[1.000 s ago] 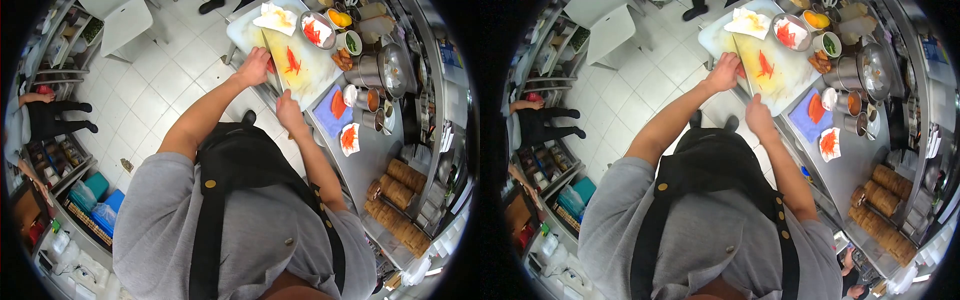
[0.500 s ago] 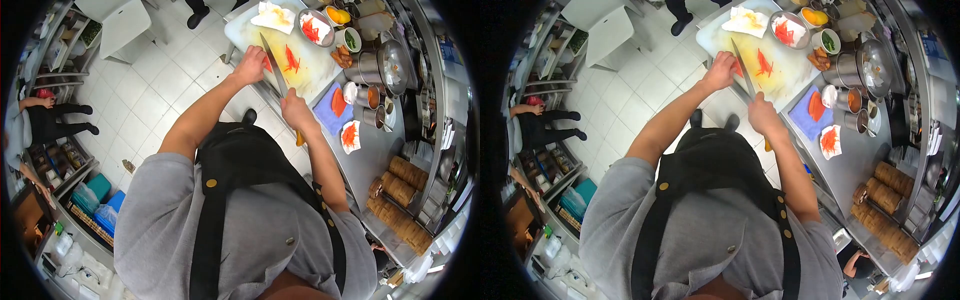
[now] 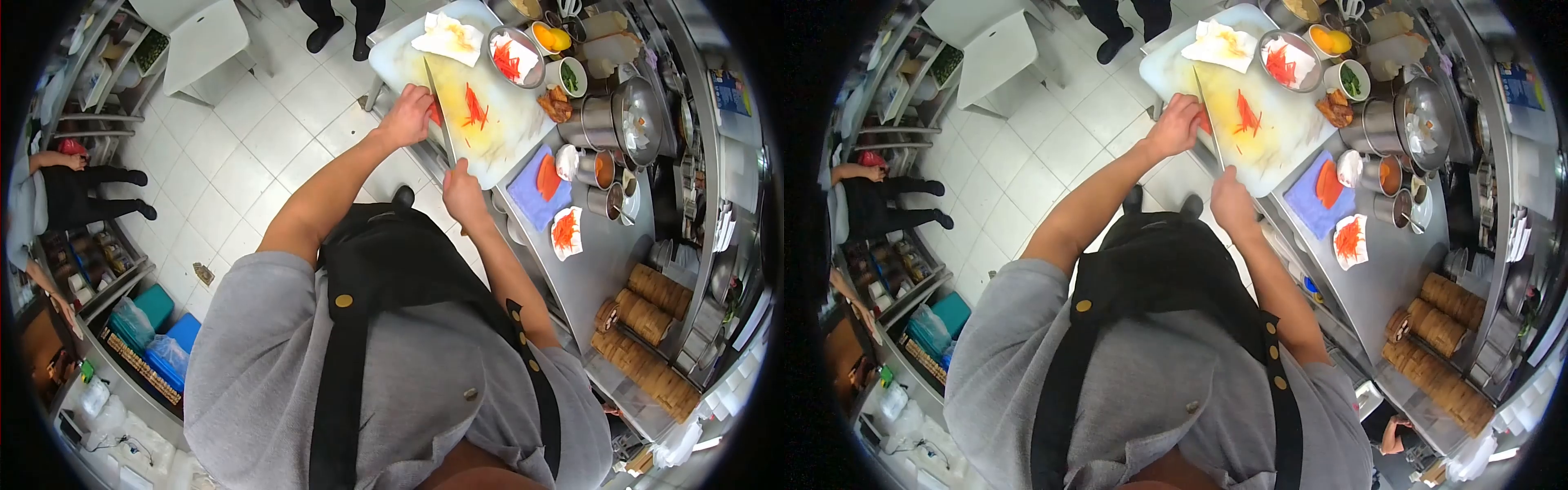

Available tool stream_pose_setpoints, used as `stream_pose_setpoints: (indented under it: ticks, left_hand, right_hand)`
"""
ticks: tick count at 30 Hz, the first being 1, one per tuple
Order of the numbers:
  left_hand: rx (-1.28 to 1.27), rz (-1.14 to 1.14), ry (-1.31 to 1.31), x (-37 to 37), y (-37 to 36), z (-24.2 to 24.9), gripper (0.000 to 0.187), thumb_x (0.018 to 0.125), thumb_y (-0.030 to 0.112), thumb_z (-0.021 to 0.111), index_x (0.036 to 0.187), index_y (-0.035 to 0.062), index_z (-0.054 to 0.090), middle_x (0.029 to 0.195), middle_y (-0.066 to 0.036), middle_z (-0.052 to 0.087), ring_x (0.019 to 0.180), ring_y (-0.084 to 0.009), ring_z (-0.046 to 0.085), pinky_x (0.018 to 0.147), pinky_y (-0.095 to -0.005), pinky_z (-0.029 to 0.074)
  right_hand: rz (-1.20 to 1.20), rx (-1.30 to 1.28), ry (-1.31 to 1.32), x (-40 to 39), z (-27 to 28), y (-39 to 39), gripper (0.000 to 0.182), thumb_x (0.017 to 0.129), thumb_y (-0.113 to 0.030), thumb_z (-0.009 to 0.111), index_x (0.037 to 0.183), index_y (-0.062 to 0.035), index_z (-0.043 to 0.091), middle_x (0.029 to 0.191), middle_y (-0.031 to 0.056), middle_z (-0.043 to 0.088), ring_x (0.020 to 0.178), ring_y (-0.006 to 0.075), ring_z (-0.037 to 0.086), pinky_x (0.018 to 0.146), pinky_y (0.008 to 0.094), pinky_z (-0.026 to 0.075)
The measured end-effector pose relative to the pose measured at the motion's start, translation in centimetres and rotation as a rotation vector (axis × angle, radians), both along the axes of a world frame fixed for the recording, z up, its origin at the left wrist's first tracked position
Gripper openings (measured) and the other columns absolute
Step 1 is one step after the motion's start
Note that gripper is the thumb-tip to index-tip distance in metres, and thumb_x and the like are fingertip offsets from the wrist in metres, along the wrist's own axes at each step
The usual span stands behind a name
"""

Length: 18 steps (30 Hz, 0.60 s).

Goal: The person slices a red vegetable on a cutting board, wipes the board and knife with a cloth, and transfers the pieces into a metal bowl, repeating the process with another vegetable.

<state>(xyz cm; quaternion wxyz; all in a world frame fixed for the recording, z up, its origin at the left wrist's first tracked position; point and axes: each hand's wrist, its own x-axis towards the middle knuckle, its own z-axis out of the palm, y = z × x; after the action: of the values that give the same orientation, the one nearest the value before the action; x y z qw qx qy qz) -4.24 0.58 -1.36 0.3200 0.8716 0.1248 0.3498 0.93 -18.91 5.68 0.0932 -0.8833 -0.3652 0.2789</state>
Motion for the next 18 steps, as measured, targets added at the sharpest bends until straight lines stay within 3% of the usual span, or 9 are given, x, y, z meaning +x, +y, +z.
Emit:
stream_pose_setpoints:
  ticks: [6,10,14,18]
  left_hand:
    - [0.006,0.011,-0.017,-0.3,0.1,0.1,0.019,0.074,-0.004,0.060,0.094,-0.0030,0.060,0.099,-0.018,0.056,0.094,-0.0356,0.052,0.085,-0.0403,0.047]
    - [0.003,0.008,-0.055,-0.1,0.2,0.0,0.015,0.076,-0.003,0.061,0.091,-0.0026,0.061,0.097,-0.017,0.056,0.093,-0.0355,0.052,0.083,-0.0402,0.047]
    - [0.019,0.033,-0.020,-0.1,0.4,0.5,0.014,0.076,-0.002,0.061,0.090,-0.0019,0.062,0.096,-0.017,0.056,0.093,-0.0353,0.052,0.083,-0.0402,0.047]
    - [0.020,0.042,-0.032,-0.4,0.2,0.2,0.017,0.076,-0.002,0.061,0.093,-0.0015,0.063,0.096,-0.016,0.056,0.092,-0.0343,0.052,0.081,-0.0394,0.048]
  right_hand:
    - [0.052,-0.075,0.025,0.4,6.0,1.9,0.032,0.094,-0.021,0.044,0.110,0.0061,0.037,0.083,0.0369,0.061,0.082,0.0529,0.060,0.077,0.0595,0.047]
    - [0.015,-0.055,-0.038,-0.1,1.0,1.3,0.033,0.094,-0.022,0.046,0.111,0.0057,0.037,0.086,0.0373,0.061,0.084,0.0531,0.060,0.077,0.0593,0.047]
    - [0.102,-0.005,-0.001,1.3,4.9,2.7,0.032,0.093,-0.020,0.044,0.110,0.0066,0.037,0.083,0.0385,0.060,0.083,0.0537,0.060,0.078,0.0593,0.047]
    - [0.037,-0.011,-0.044,-0.3,1.0,0.6,0.032,0.094,-0.021,0.044,0.108,0.0073,0.039,0.080,0.0385,0.059,0.083,0.0549,0.059,0.076,0.0569,0.049]
